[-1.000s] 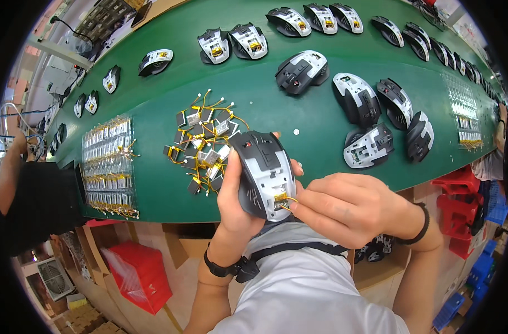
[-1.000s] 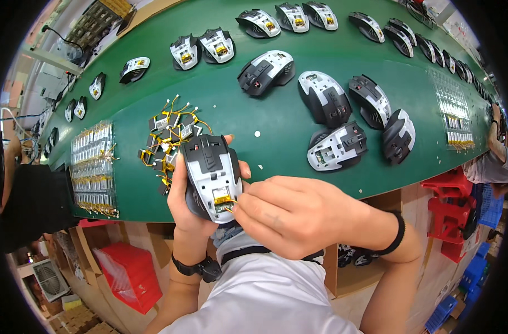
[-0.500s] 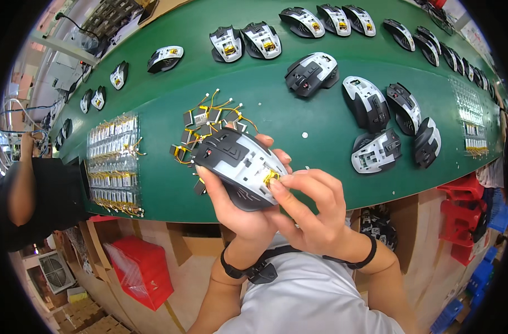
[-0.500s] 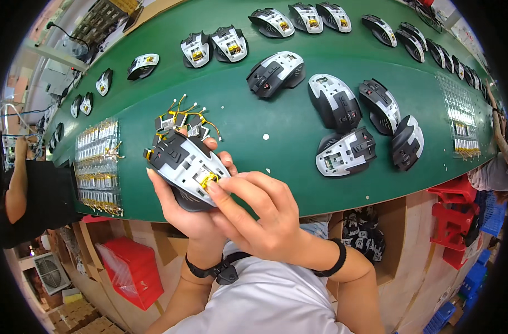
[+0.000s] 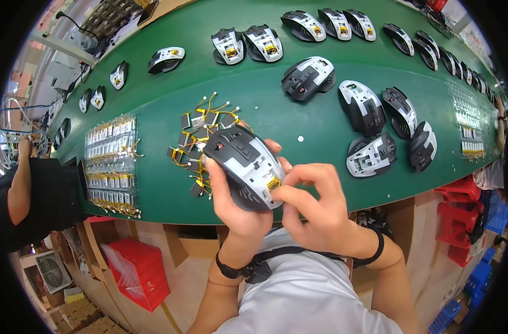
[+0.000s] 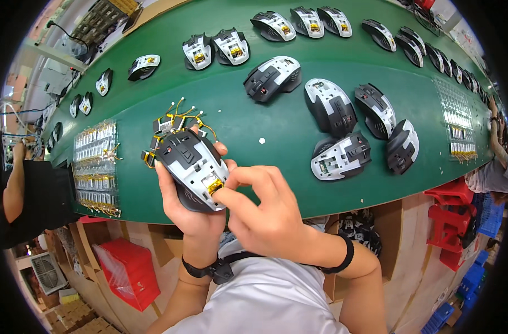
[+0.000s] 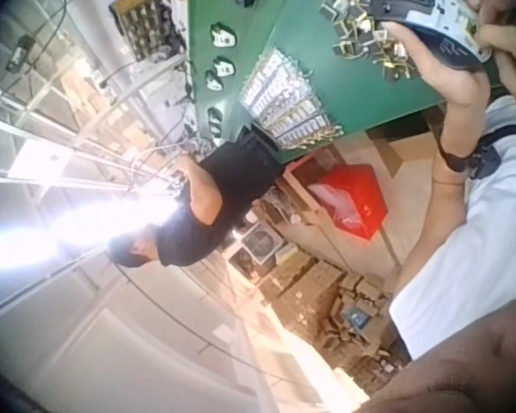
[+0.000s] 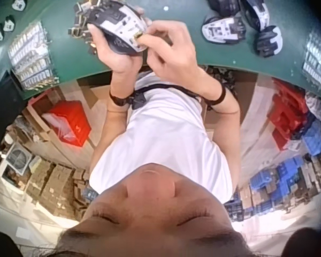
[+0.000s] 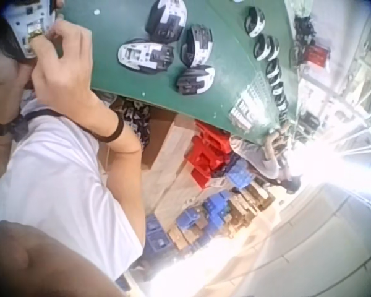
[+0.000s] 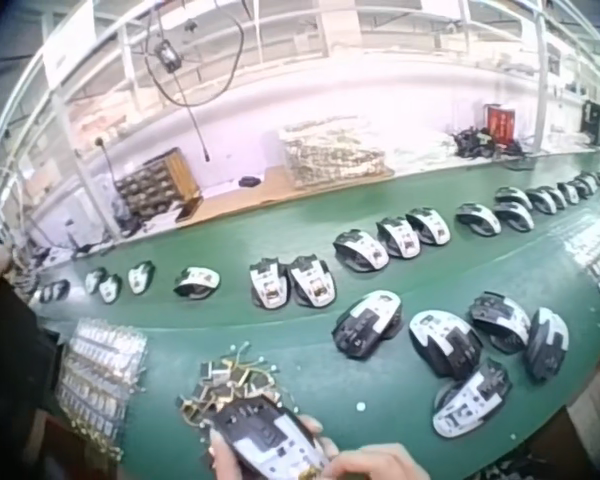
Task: The person assembles electronic devices by inserting small batteries into the internal compartments of handheld units. They pick up each unit, insert a battery, and place the completed unit on the table, repeating this process for multiple items.
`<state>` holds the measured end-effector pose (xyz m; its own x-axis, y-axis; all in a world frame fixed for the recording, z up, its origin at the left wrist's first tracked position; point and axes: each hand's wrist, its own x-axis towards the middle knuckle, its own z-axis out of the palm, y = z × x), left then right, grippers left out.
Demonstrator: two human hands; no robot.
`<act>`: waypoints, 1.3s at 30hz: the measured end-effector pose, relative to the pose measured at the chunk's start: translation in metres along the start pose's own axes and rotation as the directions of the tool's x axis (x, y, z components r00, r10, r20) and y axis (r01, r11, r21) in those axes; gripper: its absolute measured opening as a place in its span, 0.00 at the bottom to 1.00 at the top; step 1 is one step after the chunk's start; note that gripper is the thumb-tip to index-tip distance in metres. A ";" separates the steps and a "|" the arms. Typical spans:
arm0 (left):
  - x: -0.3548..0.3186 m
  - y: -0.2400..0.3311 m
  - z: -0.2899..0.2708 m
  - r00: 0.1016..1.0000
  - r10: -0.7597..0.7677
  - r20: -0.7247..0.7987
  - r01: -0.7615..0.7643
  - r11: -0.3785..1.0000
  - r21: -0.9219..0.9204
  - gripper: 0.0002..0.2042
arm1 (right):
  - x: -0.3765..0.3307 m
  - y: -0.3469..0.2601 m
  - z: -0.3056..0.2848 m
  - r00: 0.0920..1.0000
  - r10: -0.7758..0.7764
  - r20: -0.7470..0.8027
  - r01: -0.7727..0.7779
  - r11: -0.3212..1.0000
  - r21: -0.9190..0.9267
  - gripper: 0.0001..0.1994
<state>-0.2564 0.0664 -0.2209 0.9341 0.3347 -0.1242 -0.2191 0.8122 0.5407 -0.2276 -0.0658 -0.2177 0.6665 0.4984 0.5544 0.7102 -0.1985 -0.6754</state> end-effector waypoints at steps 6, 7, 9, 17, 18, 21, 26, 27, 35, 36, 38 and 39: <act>0.016 0.041 -0.017 0.979 -0.187 0.074 0.186 0.982 0.024 0.35 | -0.019 0.010 -0.020 0.913 0.405 0.050 -0.366 0.758 0.540 0.12; 0.020 0.058 -0.018 0.972 -0.213 0.101 0.207 0.976 0.065 0.36 | -0.026 0.017 -0.025 0.925 0.379 0.027 -0.345 0.807 0.479 0.11; 0.031 0.101 -0.024 0.982 -0.167 0.092 0.154 0.978 0.141 0.37 | -0.040 0.024 -0.025 0.909 0.414 0.041 -0.390 0.816 0.427 0.08; 0.115 0.199 -0.062 0.988 0.071 -0.136 0.004 0.874 0.486 0.22 | -0.029 0.018 -0.005 0.941 0.278 0.192 -0.316 0.925 0.212 0.06; 0.119 0.191 -0.056 0.998 0.041 -0.051 -0.011 0.870 0.493 0.23 | -0.026 0.017 -0.006 0.924 0.321 0.210 -0.371 0.885 0.280 0.07; 0.094 0.142 -0.032 0.986 -0.119 0.114 0.058 0.897 0.438 0.31 | -0.004 0.005 -0.013 0.966 0.239 0.103 -0.258 0.927 0.273 0.11; 0.038 0.088 0.006 0.975 -0.167 0.148 0.114 0.944 0.309 0.25 | 0.051 -0.015 -0.004 0.973 -0.167 -0.158 0.186 0.976 0.113 0.15; 0.034 0.082 0.008 0.977 -0.145 0.155 0.089 0.944 0.319 0.25 | 0.053 -0.016 -0.002 0.968 -0.181 -0.175 0.199 0.976 0.089 0.15; 0.013 0.055 0.017 0.999 -0.028 0.020 0.017 0.920 0.392 0.31 | 0.038 -0.016 0.006 0.965 -0.190 -0.179 0.190 0.982 -0.020 0.18; 0.013 0.053 0.017 1.000 -0.016 0.009 0.012 0.929 0.371 0.30 | 0.035 -0.016 0.005 0.968 -0.193 -0.163 0.190 0.981 -0.031 0.19; 0.011 0.048 0.015 0.999 0.017 -0.031 -0.005 0.943 0.333 0.29 | 0.032 -0.020 0.005 0.980 -0.157 -0.119 0.144 0.984 -0.107 0.20; 0.011 0.045 0.016 0.997 0.040 -0.060 -0.019 0.948 0.317 0.28 | 0.031 -0.023 0.006 0.986 -0.139 -0.096 0.125 0.982 -0.143 0.21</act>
<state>-0.2517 0.0996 -0.1847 0.9058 0.3954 -0.1521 -0.1366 0.6125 0.7785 -0.2241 -0.0411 -0.1879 0.5799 0.4382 0.6868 0.8128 -0.2533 -0.5246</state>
